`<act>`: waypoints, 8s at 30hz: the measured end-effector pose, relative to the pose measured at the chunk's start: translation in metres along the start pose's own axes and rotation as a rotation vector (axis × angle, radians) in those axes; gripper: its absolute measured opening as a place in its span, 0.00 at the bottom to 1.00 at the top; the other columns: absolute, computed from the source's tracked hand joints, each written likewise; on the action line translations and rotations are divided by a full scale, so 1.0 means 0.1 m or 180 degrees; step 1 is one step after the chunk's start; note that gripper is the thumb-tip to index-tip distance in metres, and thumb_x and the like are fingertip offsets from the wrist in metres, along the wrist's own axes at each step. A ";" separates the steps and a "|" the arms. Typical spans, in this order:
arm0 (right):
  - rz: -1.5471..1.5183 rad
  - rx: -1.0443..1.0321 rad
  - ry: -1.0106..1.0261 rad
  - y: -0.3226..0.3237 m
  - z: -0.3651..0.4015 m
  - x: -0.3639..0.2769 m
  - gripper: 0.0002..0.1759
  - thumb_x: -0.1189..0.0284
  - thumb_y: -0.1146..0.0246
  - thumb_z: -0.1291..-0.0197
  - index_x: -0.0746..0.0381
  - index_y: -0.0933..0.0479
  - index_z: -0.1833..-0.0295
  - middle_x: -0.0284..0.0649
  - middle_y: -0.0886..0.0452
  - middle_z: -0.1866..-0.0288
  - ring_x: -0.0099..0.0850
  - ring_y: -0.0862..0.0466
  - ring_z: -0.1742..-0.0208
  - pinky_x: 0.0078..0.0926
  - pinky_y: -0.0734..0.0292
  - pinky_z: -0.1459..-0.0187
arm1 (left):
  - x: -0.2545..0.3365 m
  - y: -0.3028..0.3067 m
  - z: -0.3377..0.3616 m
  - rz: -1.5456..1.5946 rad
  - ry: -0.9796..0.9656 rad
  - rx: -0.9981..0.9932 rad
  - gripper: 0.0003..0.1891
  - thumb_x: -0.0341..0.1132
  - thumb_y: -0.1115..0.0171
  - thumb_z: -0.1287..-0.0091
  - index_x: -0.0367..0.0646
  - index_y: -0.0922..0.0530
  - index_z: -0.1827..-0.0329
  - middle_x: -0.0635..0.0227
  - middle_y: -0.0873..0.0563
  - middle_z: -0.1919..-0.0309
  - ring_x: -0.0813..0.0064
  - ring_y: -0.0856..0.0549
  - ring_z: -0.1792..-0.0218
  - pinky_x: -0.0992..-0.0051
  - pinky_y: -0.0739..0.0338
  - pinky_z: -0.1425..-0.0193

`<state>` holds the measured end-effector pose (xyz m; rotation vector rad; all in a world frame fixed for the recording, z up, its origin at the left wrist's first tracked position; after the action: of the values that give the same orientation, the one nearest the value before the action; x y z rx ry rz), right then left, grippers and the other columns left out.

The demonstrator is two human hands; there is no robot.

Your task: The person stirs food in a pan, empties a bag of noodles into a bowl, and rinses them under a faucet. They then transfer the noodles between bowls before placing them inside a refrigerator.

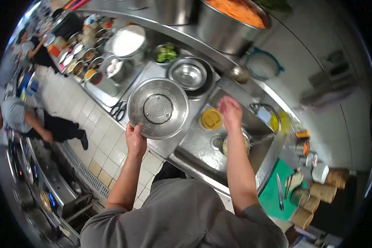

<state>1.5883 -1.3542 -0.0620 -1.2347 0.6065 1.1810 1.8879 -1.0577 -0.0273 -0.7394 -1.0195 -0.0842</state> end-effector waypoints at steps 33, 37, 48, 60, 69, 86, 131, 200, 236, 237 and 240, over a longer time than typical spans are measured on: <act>0.3932 0.4591 0.0241 7.48 4.80 -2.20 0.29 0.48 0.23 0.49 0.59 0.13 0.51 0.52 0.11 0.56 0.50 0.12 0.51 0.43 0.19 0.49 | -2.95 -2.11 1.15 -0.2068 0.0883 -0.1568 0.09 0.21 0.43 0.32 0.43 0.23 0.52 0.65 0.18 0.62 0.67 0.16 0.61 0.62 0.18 0.60; 0.4384 0.4460 0.0408 7.19 4.82 -2.27 0.23 0.52 0.24 0.47 0.58 0.15 0.54 0.53 0.12 0.56 0.54 0.14 0.52 0.46 0.20 0.50 | -2.91 -1.02 1.15 -0.2740 0.1800 -0.0620 0.18 0.23 0.44 0.34 0.42 0.31 0.41 0.56 0.19 0.51 0.52 0.14 0.52 0.37 0.16 0.48; 0.3977 0.1636 0.1551 3.62 4.45 -2.70 0.18 0.69 0.20 0.54 0.66 0.20 0.64 0.42 0.18 0.67 0.35 0.17 0.63 0.32 0.24 0.60 | -3.29 -1.20 1.30 -0.1193 0.2548 -0.2002 0.25 0.20 0.48 0.31 0.47 0.30 0.31 0.55 0.19 0.41 0.52 0.14 0.45 0.43 0.12 0.48; 0.0061 -0.0097 -0.2707 2.08 2.16 1.37 0.58 0.27 0.45 0.40 0.76 0.32 0.33 0.69 0.20 0.50 0.58 0.12 0.52 0.46 0.11 0.56 | -3.28 -0.53 0.56 -0.0969 0.2873 -0.1912 0.18 0.21 0.47 0.30 0.41 0.19 0.39 0.59 0.12 0.51 0.63 0.11 0.55 0.63 0.13 0.51; -0.0659 -0.1021 -0.3169 2.21 1.90 2.25 0.63 0.21 0.57 0.42 0.75 0.33 0.33 0.68 0.16 0.53 0.59 0.11 0.53 0.38 0.11 0.62 | -4.02 0.10 0.10 -0.2222 0.2872 -0.1786 0.18 0.27 0.41 0.32 0.41 0.17 0.39 0.59 0.10 0.52 0.64 0.11 0.55 0.61 0.16 0.51; 0.2654 0.0080 -0.1293 2.76 1.44 0.79 0.40 0.37 0.35 0.38 0.68 0.19 0.46 0.50 0.14 0.59 0.38 0.12 0.61 0.34 0.14 0.60 | -4.16 0.28 -0.08 -0.3681 0.3088 -0.0891 0.31 0.45 0.43 0.24 0.39 0.34 0.23 0.54 0.25 0.28 0.52 0.19 0.36 0.54 0.25 0.33; 0.2905 0.1527 -0.0281 2.89 0.34 0.53 0.20 0.64 0.40 0.39 0.68 0.17 0.49 0.62 0.15 0.48 0.56 0.15 0.46 0.48 0.23 0.42 | -3.82 -2.56 1.65 -0.2350 0.1386 -0.2348 0.05 0.26 0.40 0.34 0.38 0.15 0.64 0.71 0.16 0.74 0.81 0.19 0.77 0.74 0.23 0.77; 0.4060 -0.0035 0.1036 2.33 2.23 -0.23 0.26 0.54 0.28 0.41 0.62 0.26 0.78 0.44 0.23 0.80 0.49 0.20 0.68 0.46 0.28 0.58 | -4.67 0.83 -0.40 -0.6136 0.2201 -0.1253 0.14 0.37 0.47 0.23 0.38 0.16 0.58 0.61 0.14 0.66 0.66 0.17 0.65 0.62 0.21 0.57; 0.1158 0.1415 -0.0028 3.18 2.42 0.09 0.07 0.80 0.42 0.30 0.67 0.18 0.54 0.44 0.13 0.61 0.28 0.13 0.62 0.25 0.18 0.57 | -5.90 -2.67 1.11 -0.2495 0.2354 -0.3071 0.14 0.31 0.33 0.36 0.37 0.19 0.49 0.59 0.12 0.64 0.67 0.12 0.65 0.68 0.17 0.61; 0.0745 0.1381 -0.0470 3.18 2.16 0.25 0.08 0.78 0.42 0.28 0.68 0.17 0.54 0.42 0.13 0.63 0.27 0.14 0.65 0.25 0.17 0.58 | -5.92 -2.61 0.80 -0.2909 0.1298 -0.3014 0.17 0.30 0.33 0.40 0.36 0.19 0.48 0.57 0.11 0.66 0.63 0.12 0.67 0.68 0.16 0.59; 0.0712 0.1402 -0.0555 3.17 1.39 0.45 0.07 0.75 0.38 0.30 0.69 0.18 0.53 0.39 0.14 0.63 0.28 0.14 0.67 0.28 0.15 0.64 | -5.69 -2.11 0.21 -0.5247 -0.0442 -0.2685 0.21 0.36 0.32 0.39 0.39 0.18 0.43 0.50 0.10 0.60 0.58 0.10 0.56 0.63 0.16 0.51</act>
<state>1.2824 -1.2410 -0.1856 -0.6973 0.8363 1.2410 1.4811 -1.3562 -0.3645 -0.4359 -1.4994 -1.9899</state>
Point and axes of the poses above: each hand's wrist, its own z-axis away from the middle knuckle, its own y-axis out of the back of the hand, x = y × z, the point moved 7 cm from there along -z, towards the middle knuckle
